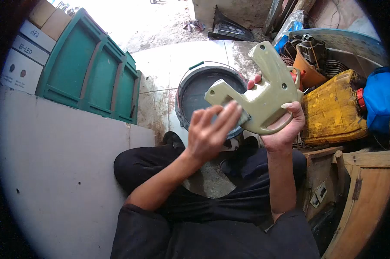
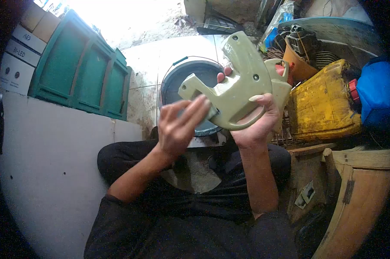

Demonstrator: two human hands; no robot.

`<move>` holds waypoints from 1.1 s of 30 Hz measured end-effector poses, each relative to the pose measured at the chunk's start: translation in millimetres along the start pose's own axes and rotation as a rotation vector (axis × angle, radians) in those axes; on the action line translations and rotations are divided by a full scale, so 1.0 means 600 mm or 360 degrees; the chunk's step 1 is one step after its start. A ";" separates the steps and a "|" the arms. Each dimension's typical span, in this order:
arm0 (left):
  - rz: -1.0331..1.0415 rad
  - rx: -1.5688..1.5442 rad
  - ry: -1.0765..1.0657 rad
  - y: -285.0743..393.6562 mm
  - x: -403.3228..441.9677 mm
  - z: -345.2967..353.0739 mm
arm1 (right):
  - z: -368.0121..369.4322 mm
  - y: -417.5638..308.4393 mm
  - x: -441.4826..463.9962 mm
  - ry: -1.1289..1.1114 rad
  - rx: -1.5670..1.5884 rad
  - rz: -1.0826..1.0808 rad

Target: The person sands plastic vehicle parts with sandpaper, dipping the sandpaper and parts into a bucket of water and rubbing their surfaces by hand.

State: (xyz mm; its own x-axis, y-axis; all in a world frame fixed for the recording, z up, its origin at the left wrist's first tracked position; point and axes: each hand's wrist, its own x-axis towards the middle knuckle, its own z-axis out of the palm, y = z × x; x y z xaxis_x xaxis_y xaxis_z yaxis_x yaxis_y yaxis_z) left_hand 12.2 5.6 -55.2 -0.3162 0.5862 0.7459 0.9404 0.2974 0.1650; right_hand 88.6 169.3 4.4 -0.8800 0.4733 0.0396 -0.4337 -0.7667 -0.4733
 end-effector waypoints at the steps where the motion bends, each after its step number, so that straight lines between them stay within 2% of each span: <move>1: -0.0005 -0.0012 0.0001 -0.004 0.006 0.000 | -0.003 -0.002 -0.002 0.0010 0.0001 -0.0008; 5: -0.0273 0.0319 -0.0066 -0.067 0.033 -0.009 | 0.005 0.001 -0.007 -0.0020 0.0002 0.0041; 8: -0.0123 0.0127 0.0090 -0.030 0.007 0.007 | -0.004 0.007 -0.004 -0.0031 0.0017 0.0019; 11: -0.0020 0.0154 -0.0031 -0.003 0.009 -0.004 | -0.008 0.008 0.002 -0.0026 0.0016 -0.0007; 13: -0.0327 0.0311 -0.0098 -0.038 0.030 -0.007 | -0.009 0.009 -0.005 -0.0017 0.0023 -0.0010; 15: -0.0369 0.0281 -0.0062 -0.056 0.032 -0.004 | -0.002 0.009 -0.004 -0.0004 0.0039 0.0060; 18: -0.0107 0.0075 -0.0057 0.004 0.005 -0.005 | -0.007 0.007 0.001 -0.0034 0.0061 0.0029; 21: -0.0126 0.0166 0.0004 -0.017 0.009 0.001 | -0.007 0.002 -0.001 -0.0004 0.0026 0.0010; 23: -0.0300 0.0272 -0.0072 -0.055 0.032 -0.013 | 0.005 0.003 -0.004 0.0012 0.0016 0.0017; 25: -0.0323 0.0277 -0.0076 -0.059 0.021 -0.007 | 0.000 0.003 -0.003 -0.0021 0.0008 0.0022; 29: -0.0093 0.0076 -0.0048 -0.011 0.001 0.000 | -0.007 -0.007 0.001 -0.0029 -0.0009 -0.0014; 33: -0.0307 0.0250 -0.0069 -0.057 0.031 -0.013 | 0.009 -0.007 -0.004 0.0019 0.0041 0.0001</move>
State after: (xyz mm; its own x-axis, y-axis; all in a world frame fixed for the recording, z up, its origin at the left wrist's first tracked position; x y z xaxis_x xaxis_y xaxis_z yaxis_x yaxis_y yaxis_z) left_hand -25.0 0.3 -41.7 -0.4960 0.5379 0.6816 0.8323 0.5184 0.1965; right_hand 91.4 169.0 10.9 -0.8778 0.4781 0.0289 -0.4384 -0.7777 -0.4506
